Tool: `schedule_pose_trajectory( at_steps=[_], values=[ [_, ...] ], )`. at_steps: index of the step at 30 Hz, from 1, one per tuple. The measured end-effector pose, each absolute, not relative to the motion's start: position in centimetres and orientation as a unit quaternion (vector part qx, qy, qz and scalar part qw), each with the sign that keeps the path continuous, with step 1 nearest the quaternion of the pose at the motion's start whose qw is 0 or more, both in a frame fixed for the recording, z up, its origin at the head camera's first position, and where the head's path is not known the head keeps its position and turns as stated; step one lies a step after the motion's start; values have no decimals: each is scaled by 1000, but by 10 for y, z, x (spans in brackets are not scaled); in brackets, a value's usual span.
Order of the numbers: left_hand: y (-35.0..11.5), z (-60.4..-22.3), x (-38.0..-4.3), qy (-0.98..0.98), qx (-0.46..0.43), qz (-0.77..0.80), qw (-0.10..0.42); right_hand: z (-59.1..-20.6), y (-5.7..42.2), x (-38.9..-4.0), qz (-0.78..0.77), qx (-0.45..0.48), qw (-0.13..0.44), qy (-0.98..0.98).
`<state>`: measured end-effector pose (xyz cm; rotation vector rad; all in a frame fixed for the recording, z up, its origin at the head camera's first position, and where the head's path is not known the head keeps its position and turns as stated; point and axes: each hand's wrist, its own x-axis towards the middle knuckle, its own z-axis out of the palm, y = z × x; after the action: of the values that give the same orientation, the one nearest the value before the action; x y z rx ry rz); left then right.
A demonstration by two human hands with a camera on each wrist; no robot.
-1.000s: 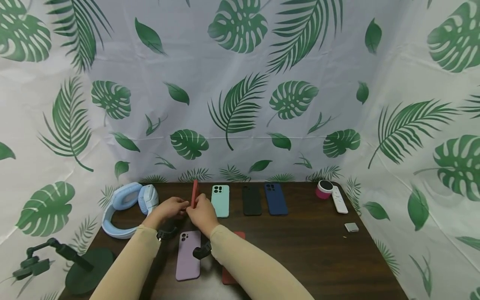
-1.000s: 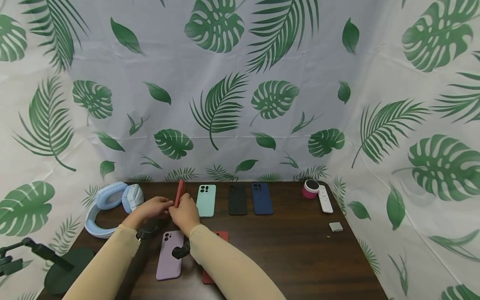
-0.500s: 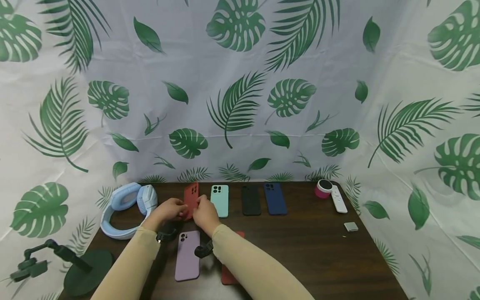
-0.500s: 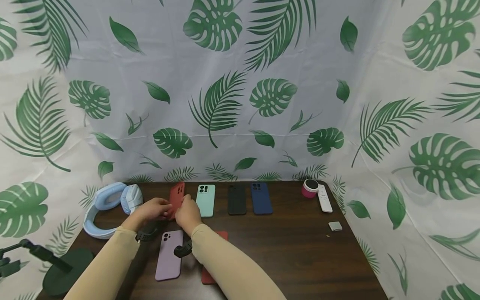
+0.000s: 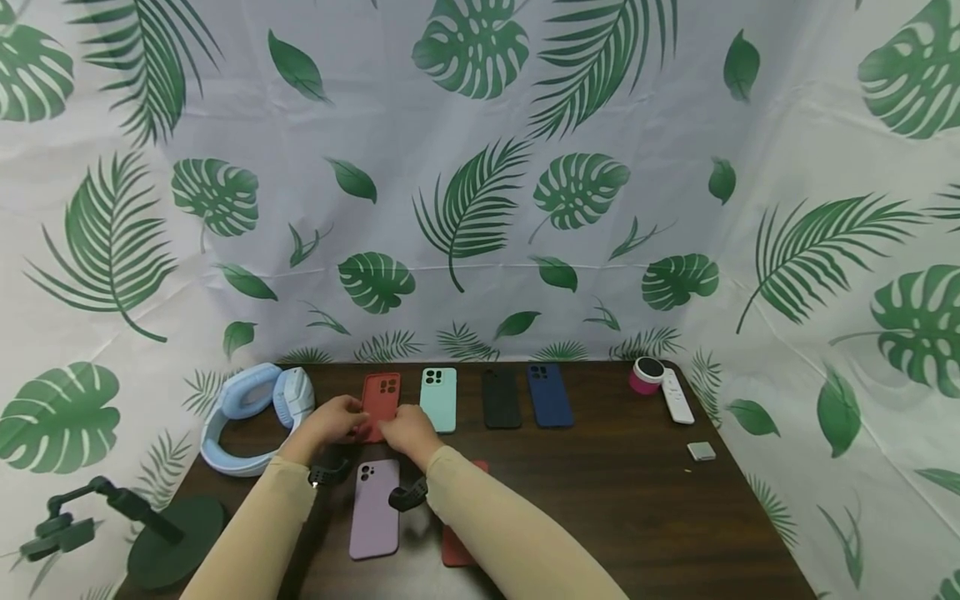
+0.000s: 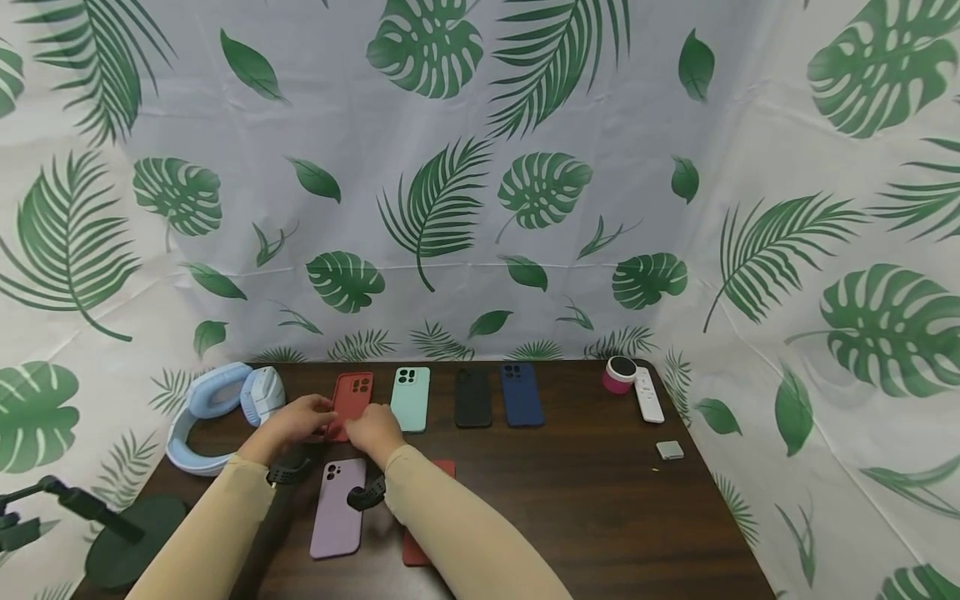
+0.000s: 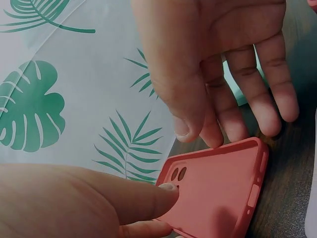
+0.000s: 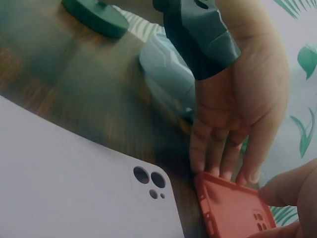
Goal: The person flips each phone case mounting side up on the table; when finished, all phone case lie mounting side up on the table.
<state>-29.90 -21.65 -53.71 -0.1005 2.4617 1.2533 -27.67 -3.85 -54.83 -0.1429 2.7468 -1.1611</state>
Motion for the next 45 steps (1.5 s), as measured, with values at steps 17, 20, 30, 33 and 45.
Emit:
schedule_pose_trajectory(
  at_steps=[17, 20, 30, 33, 45],
  values=[
    [-211, -530, -294, 957, 13, 277, 83, -536, -16, -274, -395, -59, 65, 915],
    [-205, -524, -292, 966, 16, 255, 46, -534, -7, -275, -395, -55, 58, 915],
    [-172, -503, -302, 951, 77, 300, 9, -529, 32, -289, -306, -36, 13, 951],
    [-161, -508, -304, 946, 88, 310, 17, -534, 37, -291, -277, -25, 5, 961],
    [-123, -522, -316, 941, 110, 318, 29, -538, 27, -288, -241, 20, 16, 970]
  ],
)
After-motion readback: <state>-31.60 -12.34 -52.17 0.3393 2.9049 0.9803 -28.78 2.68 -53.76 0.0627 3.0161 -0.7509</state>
